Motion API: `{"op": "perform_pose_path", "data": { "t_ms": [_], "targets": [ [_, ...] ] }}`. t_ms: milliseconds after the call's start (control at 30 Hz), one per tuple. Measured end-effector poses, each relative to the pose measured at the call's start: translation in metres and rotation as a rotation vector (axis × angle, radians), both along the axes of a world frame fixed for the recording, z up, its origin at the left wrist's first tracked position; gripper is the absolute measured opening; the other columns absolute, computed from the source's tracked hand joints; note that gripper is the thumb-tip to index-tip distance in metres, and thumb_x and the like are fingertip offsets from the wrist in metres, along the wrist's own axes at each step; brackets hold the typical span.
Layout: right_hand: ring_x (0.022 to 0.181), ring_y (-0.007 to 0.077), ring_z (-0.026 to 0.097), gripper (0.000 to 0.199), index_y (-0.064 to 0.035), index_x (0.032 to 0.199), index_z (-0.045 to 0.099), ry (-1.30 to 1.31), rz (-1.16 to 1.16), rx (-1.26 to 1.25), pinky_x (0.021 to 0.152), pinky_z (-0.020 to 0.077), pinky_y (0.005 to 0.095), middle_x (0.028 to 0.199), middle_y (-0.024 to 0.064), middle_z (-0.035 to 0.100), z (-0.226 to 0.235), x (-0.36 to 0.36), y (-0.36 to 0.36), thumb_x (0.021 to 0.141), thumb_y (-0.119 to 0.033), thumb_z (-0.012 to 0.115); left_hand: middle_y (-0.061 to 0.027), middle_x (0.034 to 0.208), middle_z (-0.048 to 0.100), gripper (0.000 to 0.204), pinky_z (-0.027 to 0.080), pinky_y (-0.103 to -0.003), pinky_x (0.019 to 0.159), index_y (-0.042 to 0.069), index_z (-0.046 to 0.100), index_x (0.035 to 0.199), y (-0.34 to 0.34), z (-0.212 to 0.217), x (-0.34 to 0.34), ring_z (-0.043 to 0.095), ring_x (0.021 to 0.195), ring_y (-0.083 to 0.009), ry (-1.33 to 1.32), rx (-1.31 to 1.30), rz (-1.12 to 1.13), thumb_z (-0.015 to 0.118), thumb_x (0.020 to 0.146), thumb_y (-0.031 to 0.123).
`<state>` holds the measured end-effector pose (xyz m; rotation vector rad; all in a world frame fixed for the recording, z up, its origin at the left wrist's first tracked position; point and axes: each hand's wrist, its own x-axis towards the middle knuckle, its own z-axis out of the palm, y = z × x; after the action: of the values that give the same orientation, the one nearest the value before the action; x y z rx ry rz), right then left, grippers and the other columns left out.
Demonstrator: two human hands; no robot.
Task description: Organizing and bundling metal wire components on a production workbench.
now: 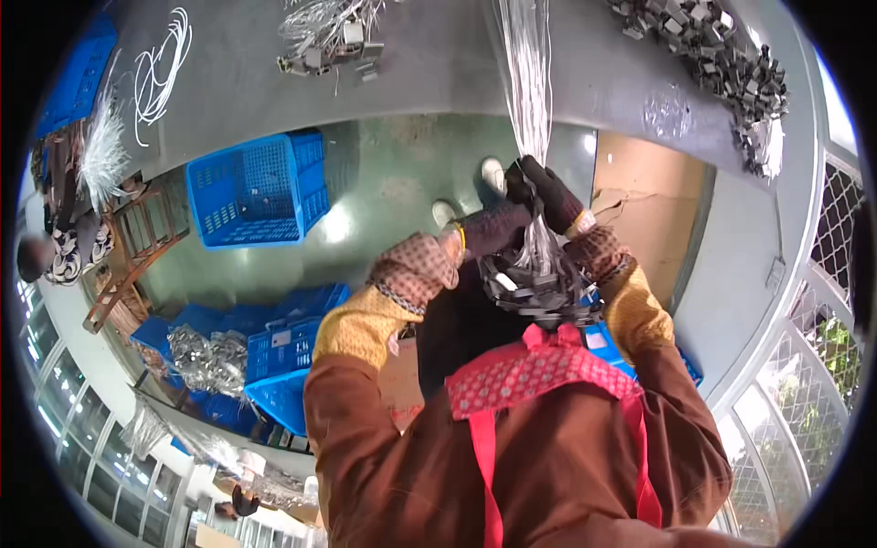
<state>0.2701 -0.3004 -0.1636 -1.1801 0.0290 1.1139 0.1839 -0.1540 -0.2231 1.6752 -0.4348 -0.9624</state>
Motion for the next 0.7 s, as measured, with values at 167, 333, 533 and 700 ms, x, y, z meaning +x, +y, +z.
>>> {"op": "perform_pose_path", "data": {
  "t_ms": [167, 333, 533, 700],
  "targets": [
    [0.087, 0.0175, 0.063, 0.046, 0.0017, 0.111, 0.067, -0.188, -0.214, -0.486, 0.078, 0.0503, 0.0321, 0.097, 0.0107, 0.070, -0.010, -0.017, 0.001, 0.094, -0.041, 0.061, -0.0171, 0.109, 0.061, 0.035, 0.052, -0.041, 0.080, -0.001, 0.053, 0.122, -0.009, 0.110, 0.043, 0.062, 0.102, -0.0256, -0.303, 0.191, 0.271, 0.051, 0.096, 0.022],
    [0.095, 0.0271, 0.065, 0.045, -0.0010, 0.127, 0.056, -0.895, 0.045, -0.530, 0.077, 0.0532, 0.0376, 0.106, 0.0174, 0.065, 0.140, 0.077, 0.016, 0.089, -0.025, 0.065, -0.0217, 0.096, 0.061, 0.025, 0.051, -0.042, 0.075, 0.004, 0.061, 0.112, -0.025, 0.201, 0.067, 0.064, 0.090, -0.0316, -0.976, 0.236, 0.846, 0.055, 0.089, 0.012],
    [0.076, 0.0350, 0.065, 0.040, -0.0043, 0.122, 0.058, -1.535, 0.158, -1.004, 0.066, 0.0523, 0.0421, 0.088, 0.0228, 0.065, 0.096, 0.093, 0.016, 0.090, -0.028, 0.063, -0.0184, 0.107, 0.063, 0.033, 0.050, -0.040, 0.084, 0.004, 0.056, 0.123, -0.019, 0.171, 0.079, 0.062, 0.101, -0.0310, -0.731, 0.206, 1.024, 0.053, 0.091, 0.011],
    [0.079, 0.0425, 0.064, 0.036, -0.0077, 0.123, 0.058, -1.143, 0.155, -0.730, 0.072, 0.0504, 0.0511, 0.089, 0.0269, 0.064, -0.145, -0.006, 0.015, 0.092, -0.026, 0.061, -0.0135, 0.122, 0.064, 0.038, 0.049, -0.040, 0.093, 0.005, 0.056, 0.129, -0.017, -0.007, 0.061, 0.060, 0.114, -0.0288, 0.110, 0.393, 0.570, 0.052, 0.093, 0.015]
  ]
}}
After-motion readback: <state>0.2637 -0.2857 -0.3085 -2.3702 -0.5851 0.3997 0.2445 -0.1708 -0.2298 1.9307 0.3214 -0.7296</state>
